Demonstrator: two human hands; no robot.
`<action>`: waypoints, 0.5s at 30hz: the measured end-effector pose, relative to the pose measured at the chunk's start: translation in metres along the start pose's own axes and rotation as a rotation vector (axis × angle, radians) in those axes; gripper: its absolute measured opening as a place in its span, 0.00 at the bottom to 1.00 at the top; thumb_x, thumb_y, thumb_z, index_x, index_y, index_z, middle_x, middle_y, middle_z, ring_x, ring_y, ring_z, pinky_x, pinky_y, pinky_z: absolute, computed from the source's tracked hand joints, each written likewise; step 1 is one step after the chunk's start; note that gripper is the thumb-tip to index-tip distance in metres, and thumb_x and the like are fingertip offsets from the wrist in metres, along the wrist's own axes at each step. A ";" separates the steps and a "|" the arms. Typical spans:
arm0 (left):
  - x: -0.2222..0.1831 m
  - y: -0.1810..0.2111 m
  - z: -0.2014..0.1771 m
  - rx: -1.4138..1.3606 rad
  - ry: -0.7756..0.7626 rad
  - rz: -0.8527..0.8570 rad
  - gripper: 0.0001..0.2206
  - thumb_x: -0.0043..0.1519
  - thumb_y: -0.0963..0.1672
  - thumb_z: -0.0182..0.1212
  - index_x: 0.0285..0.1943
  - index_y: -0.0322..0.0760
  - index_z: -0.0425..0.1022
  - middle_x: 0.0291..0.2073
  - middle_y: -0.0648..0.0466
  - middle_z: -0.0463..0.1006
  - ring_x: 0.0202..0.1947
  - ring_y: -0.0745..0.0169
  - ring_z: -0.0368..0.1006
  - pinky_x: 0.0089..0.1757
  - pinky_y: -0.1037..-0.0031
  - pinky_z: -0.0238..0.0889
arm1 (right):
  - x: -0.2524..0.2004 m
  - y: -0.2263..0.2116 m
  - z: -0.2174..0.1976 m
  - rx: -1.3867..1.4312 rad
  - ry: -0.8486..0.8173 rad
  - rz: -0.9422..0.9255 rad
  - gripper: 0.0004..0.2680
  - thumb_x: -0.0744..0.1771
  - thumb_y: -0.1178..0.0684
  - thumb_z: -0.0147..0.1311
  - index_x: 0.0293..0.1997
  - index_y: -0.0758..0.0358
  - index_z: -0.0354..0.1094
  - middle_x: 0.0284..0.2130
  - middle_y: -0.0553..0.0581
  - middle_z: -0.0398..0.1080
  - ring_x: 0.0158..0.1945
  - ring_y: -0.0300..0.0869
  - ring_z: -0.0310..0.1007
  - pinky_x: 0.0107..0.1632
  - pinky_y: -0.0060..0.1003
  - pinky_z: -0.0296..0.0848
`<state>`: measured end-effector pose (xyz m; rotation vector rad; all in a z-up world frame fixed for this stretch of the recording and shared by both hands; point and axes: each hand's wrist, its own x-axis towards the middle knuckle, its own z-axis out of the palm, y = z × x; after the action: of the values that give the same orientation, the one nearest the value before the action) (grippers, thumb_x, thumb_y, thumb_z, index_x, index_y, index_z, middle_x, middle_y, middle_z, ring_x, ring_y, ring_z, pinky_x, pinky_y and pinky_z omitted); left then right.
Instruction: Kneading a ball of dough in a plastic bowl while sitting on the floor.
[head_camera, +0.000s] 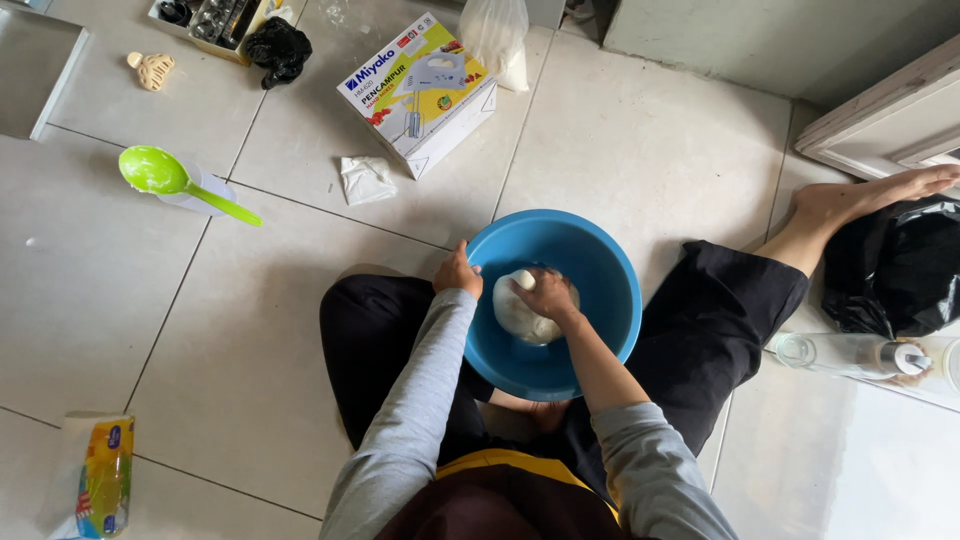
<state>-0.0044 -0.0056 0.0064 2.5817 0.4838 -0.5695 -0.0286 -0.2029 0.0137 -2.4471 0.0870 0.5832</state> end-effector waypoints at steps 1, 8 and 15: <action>0.001 -0.002 0.002 -0.007 -0.004 0.002 0.26 0.67 0.49 0.57 0.76 0.50 0.59 0.62 0.51 0.76 0.56 0.47 0.77 0.54 0.54 0.71 | -0.011 -0.001 -0.005 0.008 0.013 -0.066 0.24 0.65 0.26 0.54 0.47 0.59 0.77 0.45 0.63 0.79 0.57 0.59 0.74 0.63 0.65 0.64; -0.007 -0.004 -0.006 -0.056 -0.050 0.038 0.26 0.69 0.48 0.55 0.77 0.46 0.57 0.66 0.51 0.72 0.61 0.47 0.73 0.56 0.53 0.69 | -0.069 0.015 -0.020 -0.154 -0.106 -0.325 0.28 0.65 0.27 0.55 0.66 0.56 0.65 0.58 0.62 0.69 0.66 0.63 0.64 0.64 0.72 0.60; -0.010 -0.002 -0.010 -0.067 -0.060 0.048 0.26 0.69 0.47 0.55 0.77 0.43 0.57 0.67 0.49 0.71 0.61 0.44 0.73 0.55 0.50 0.70 | -0.138 -0.015 -0.037 -0.477 -0.146 -0.196 0.14 0.72 0.50 0.42 0.65 0.46 0.67 0.69 0.51 0.60 0.78 0.54 0.44 0.70 0.79 0.35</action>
<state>-0.0110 -0.0014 0.0184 2.4984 0.4123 -0.6021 -0.1354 -0.2228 0.1074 -2.8109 -0.3896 0.7608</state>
